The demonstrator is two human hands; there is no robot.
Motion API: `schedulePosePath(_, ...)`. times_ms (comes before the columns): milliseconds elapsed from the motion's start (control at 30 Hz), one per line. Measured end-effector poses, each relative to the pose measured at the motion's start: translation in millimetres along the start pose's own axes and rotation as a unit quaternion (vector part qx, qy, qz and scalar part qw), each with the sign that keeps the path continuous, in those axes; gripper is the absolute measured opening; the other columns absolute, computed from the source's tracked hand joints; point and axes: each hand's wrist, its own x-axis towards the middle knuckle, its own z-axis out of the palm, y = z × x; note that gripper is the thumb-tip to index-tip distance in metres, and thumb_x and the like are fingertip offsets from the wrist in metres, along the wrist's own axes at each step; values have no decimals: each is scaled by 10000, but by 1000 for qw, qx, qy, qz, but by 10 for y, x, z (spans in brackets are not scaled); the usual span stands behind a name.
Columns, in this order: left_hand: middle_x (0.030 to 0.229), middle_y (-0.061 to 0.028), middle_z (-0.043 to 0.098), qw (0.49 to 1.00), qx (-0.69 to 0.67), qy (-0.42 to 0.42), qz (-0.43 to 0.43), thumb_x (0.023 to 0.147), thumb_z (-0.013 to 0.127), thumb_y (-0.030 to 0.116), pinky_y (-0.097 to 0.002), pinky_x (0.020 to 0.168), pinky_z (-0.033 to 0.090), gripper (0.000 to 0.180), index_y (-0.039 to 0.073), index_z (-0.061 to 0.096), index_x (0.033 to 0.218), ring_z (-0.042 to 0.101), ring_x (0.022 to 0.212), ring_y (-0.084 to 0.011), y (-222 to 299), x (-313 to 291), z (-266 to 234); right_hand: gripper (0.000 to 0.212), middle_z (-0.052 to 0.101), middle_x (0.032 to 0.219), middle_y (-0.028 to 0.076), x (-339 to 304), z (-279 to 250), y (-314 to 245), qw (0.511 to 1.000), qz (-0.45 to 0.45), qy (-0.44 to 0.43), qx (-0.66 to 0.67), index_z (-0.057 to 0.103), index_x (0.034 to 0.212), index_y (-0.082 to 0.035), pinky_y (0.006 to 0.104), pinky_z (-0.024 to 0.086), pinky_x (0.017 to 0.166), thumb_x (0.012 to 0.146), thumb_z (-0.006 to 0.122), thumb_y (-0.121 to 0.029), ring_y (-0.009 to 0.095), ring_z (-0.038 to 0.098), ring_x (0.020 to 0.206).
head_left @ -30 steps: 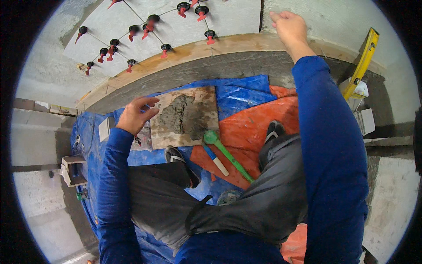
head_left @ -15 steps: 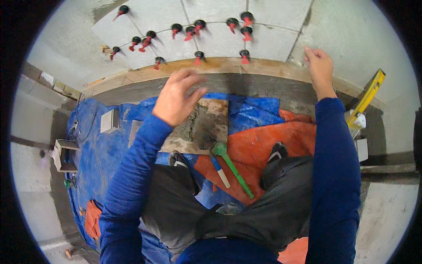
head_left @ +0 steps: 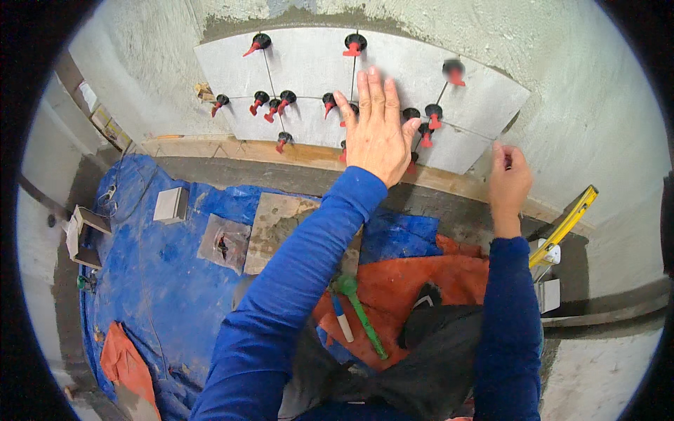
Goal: The person installs white rectangular wall tiles using red leveling clips and a spirit level. They press tiles into place, adjust the clips, check alignment with the level, and apply cement with a trowel to the wall surface.
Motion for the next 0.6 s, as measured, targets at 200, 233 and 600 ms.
schedulePosePath(200, 1721, -302, 162, 997, 20, -40, -59, 1060, 534, 399, -747, 1221, 13, 757, -53, 294, 1617, 124, 1616, -438, -56, 4, 158, 468, 628, 1432, 167, 49, -55, -830, 928, -367, -65, -10, 656, 1355, -48, 478, 442, 1159, 889, 619, -43, 343, 563, 1358)
schedulePosePath(233, 1725, -292, 164, 998, 1, -27, -54, 1045, 539, 333, -752, 1218, 2, 722, -51, 311, 1612, 134, 1618, -425, -75, -1, 176, 508, 593, 1481, 166, 77, -3, -938, 916, -392, -78, -16, 631, 1394, -40, 481, 404, 1195, 887, 603, -62, 346, 522, 1406)
schedulePosePath(600, 1730, -267, 189, 998, 55, -20, -36, 983, 504, 258, -837, 1148, -44, 695, -47, 374, 1594, 112, 1632, -399, -134, -6, 329, 614, 466, 1625, 166, 367, 572, -1228, 842, -500, -103, -175, 491, 1536, 27, 476, 224, 1301, 996, 475, -264, 305, 367, 1547)
